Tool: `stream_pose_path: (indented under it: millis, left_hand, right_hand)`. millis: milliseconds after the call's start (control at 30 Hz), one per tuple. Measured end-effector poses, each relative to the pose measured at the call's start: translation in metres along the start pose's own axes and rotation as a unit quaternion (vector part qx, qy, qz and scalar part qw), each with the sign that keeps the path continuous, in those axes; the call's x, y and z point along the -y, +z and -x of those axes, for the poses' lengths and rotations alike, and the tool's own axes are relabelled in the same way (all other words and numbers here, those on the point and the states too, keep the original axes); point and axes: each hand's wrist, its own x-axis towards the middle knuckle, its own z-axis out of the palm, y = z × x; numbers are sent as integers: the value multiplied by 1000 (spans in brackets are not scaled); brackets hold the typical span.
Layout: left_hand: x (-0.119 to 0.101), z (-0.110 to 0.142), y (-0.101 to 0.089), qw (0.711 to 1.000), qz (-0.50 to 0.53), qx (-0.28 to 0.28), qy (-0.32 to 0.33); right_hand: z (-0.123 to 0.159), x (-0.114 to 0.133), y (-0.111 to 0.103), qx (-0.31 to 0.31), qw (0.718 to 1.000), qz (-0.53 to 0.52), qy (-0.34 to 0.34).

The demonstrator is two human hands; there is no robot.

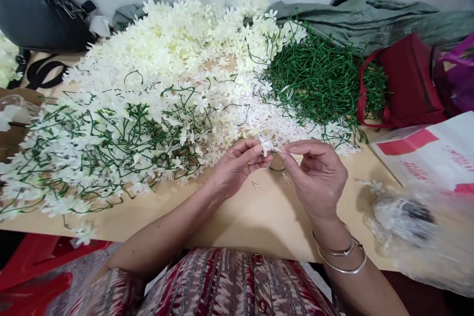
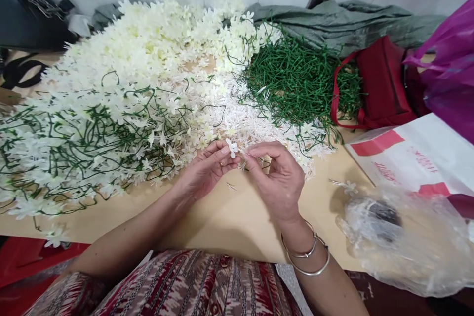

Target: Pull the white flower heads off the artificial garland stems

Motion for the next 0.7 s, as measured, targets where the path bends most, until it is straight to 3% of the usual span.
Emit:
stream_pose_path:
  millis: [333, 533, 700]
  left_hand:
    - [6, 1, 2, 990, -105, 17, 91]
    - [6, 1, 0, 993, -102, 32, 52]
    - [8, 1, -3, 993, -99, 46, 34]
  right_hand:
    - [7, 0, 4, 29, 998, 4, 55]
    - [10, -6, 5, 33, 997, 71, 2]
    - [3, -11, -5, 85, 992, 87, 30]
